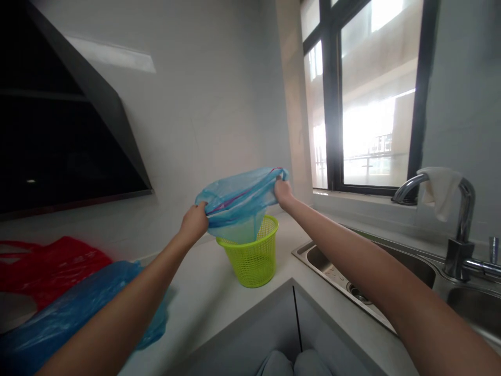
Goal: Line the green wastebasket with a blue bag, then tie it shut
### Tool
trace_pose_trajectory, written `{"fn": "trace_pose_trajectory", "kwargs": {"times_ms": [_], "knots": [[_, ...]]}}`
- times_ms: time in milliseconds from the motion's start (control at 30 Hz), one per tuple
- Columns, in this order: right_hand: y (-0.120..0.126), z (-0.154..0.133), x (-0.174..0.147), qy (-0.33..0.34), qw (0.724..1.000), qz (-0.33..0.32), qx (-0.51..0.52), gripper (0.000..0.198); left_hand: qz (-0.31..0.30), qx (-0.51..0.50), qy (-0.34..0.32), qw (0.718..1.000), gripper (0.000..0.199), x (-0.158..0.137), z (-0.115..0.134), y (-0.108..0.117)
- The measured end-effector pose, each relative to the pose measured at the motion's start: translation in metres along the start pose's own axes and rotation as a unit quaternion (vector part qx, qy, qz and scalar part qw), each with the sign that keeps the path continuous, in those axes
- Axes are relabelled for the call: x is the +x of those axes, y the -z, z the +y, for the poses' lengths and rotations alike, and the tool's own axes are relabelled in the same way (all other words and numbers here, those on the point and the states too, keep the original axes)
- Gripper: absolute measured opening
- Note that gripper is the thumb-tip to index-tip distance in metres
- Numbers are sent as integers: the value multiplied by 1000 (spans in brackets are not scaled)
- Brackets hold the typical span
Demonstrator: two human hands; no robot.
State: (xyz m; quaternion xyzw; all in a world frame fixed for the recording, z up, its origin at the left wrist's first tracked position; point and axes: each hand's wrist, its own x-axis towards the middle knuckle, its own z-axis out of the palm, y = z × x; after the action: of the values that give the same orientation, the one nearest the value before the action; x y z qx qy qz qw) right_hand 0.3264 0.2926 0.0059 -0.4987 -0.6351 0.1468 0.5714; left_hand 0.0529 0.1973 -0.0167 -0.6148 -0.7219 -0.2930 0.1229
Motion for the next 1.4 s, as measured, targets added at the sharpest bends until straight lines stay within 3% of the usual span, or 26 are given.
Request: {"fn": "trace_pose_trajectory", "kwargs": {"times_ms": [67, 133, 233, 267, 300, 433, 500, 700, 867, 1033, 1167, 1267, 1400], "knots": [[2, 21, -14, -50, 998, -17, -22, 33, -32, -73, -10, 997, 60, 1, 2, -7], [9, 33, -26, -65, 997, -31, -35, 27, -109, -147, -31, 983, 55, -3, 5, -10], [28, 40, -39, -53, 995, -67, -44, 21, -264, -319, -33, 910, 47, -12, 11, -9], [35, 41, -43, -49, 995, -77, -43, 21, -295, -358, -23, 886, 46, -13, 13, -9], [42, 41, -46, -41, 995, -80, -41, 21, -304, -362, -9, 881, 44, -12, 14, -8], [64, 44, -55, 24, 995, -38, -84, 27, -209, -187, 47, 959, 36, 8, 15, -16], [67, 46, -57, 30, 990, -24, -138, 31, -179, -132, 62, 973, 32, 22, 15, -27], [51, 63, -42, -6, 974, -32, -224, 57, -230, -117, 73, 963, 23, 41, 18, -51], [17, 80, -17, -19, 958, -106, -265, 32, -204, -147, 98, 963, 33, 53, 2, -48], [-20, 83, 0, -9, 953, -162, -256, 37, -163, -100, 159, 969, 36, 57, -40, -56], [-51, 85, 13, -1, 943, -205, -264, 33, -175, -111, 95, 974, 18, 55, -54, -70], [-71, 89, 27, -9, 935, -228, -272, 24, -168, -130, 33, 977, 20, 62, -50, -83], [-88, 97, 40, -43, 930, -261, -254, 17, -161, -153, 50, 974, 12, 83, -45, -101]]}}
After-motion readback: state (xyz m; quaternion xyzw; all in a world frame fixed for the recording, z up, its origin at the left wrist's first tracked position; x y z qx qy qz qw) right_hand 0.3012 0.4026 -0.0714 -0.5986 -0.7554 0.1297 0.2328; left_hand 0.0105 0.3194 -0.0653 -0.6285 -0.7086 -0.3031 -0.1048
